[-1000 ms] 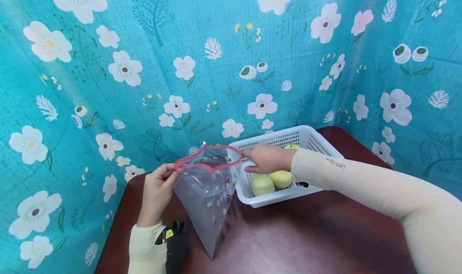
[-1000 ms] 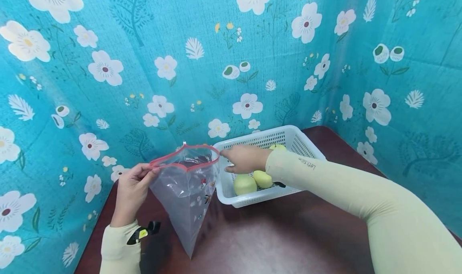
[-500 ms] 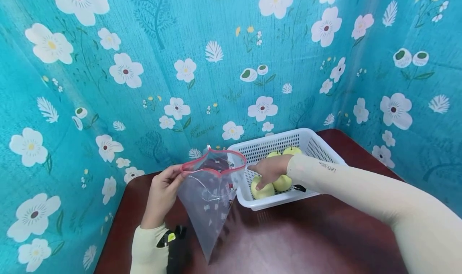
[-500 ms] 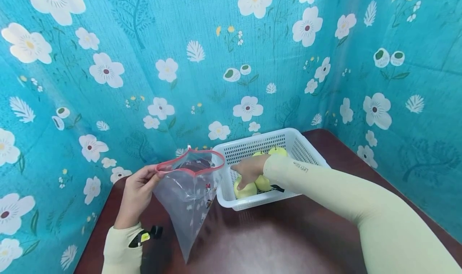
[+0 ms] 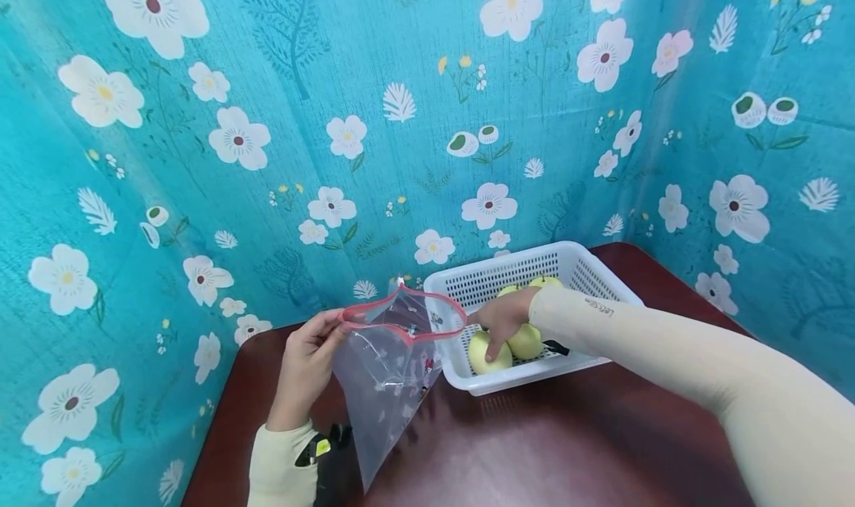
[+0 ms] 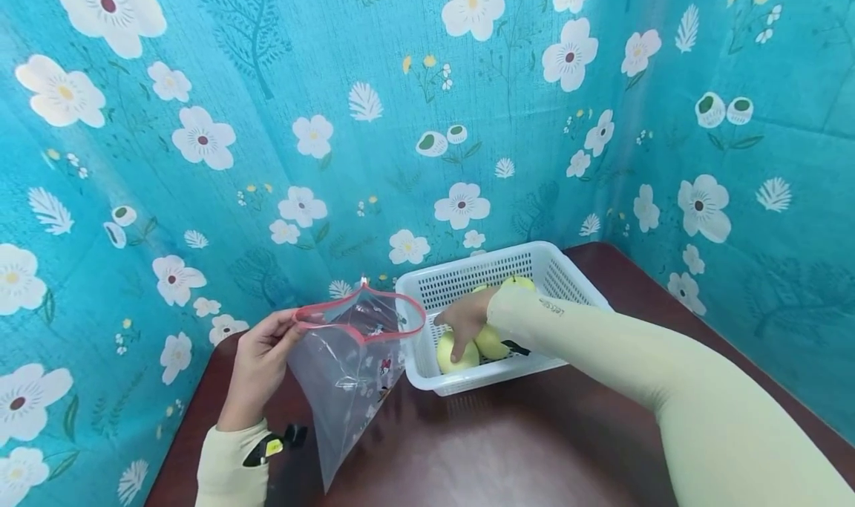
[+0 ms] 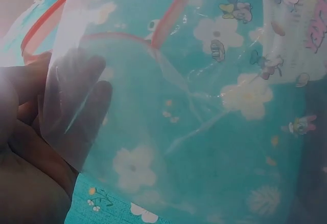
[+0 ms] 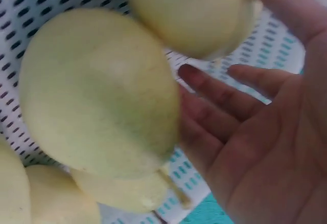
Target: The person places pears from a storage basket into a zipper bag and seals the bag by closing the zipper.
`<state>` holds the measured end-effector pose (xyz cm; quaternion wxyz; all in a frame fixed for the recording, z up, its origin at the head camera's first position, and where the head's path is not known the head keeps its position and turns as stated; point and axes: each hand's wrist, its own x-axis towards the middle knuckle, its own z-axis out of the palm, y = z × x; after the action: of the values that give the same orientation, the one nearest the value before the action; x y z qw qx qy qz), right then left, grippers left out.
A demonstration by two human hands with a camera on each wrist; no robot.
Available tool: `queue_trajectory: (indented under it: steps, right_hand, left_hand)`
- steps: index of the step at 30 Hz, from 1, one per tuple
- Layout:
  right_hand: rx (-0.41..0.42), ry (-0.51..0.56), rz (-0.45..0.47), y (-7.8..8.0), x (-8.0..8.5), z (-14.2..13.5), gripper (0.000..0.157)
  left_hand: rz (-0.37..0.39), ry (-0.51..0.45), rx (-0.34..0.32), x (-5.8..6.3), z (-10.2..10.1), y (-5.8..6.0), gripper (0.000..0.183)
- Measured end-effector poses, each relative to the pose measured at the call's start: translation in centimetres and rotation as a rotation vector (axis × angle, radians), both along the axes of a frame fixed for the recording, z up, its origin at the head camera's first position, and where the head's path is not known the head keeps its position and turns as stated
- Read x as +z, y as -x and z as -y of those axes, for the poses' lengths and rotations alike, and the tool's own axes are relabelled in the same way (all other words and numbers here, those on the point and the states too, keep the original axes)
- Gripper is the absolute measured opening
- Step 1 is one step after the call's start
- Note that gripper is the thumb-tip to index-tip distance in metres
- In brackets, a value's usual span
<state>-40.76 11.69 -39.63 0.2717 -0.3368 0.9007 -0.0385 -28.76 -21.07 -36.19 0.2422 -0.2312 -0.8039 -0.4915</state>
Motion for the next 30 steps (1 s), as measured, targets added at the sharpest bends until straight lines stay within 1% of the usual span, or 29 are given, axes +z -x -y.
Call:
queue_trajectory:
  steps: [2, 4, 7, 10, 13, 15, 17, 20, 21, 25, 28, 30]
  right_hand:
    - [0.013, 0.006, 0.022, 0.3, -0.5, -0.2, 0.093]
    - [0.041, 0.000, 0.034, 0.5, -0.8, -0.3, 0.092]
    - [0.079, 0.000, 0.061, 0.6, -0.9, -0.1, 0.086]
    - [0.080, -0.020, 0.061, 0.4, -0.7, 0.3, 0.082]
    - [0.056, -0.049, 0.048, 0.0, -0.5, 0.7, 0.086]
    - [0.038, -0.064, 0.041, -0.2, -0.3, 1.0, 0.094]
    - [0.038, -0.071, 0.032, -0.5, -0.3, 1.0, 0.102]
    - [0.081, -0.083, -0.005, -0.7, -0.2, 1.1, 0.105]
    - [0.105, -0.084, -0.022, -0.8, -0.1, 1.0, 0.103]
    - [0.204, -0.059, -0.074, -0.6, 0.1, 0.7, 0.085]
    - [0.242, -0.017, -0.090, -0.5, 0.3, 0.2, 0.072]
    - [0.248, 0.004, -0.105, -0.6, 0.4, -0.1, 0.068]
  left_hand:
    - [0.011, 0.005, 0.015, -0.2, -0.1, -0.2, 0.024]
    - [0.022, 0.006, 0.024, -0.4, -0.2, -0.4, 0.024]
    - [0.032, 0.003, 0.023, -0.6, -0.3, -0.6, 0.025]
    - [0.037, -0.002, 0.023, -0.5, -0.3, -0.6, 0.025]
    - [0.036, 0.004, 0.022, -0.4, -0.2, -0.5, 0.024]
    - [0.038, 0.013, 0.019, -0.2, 0.0, -0.3, 0.024]
    - [0.037, 0.016, 0.027, -0.2, 0.1, -0.4, 0.024]
    - [0.033, 0.017, 0.033, -0.2, 0.3, -0.4, 0.023]
    - [0.030, 0.016, 0.035, -0.2, 0.3, -0.4, 0.023]
    - [0.026, 0.005, 0.022, 0.0, 0.3, -0.1, 0.023]
    - [0.031, 0.000, 0.012, -0.1, 0.2, 0.0, 0.024]
    - [0.036, 0.001, 0.013, -0.3, 0.0, 0.1, 0.024]
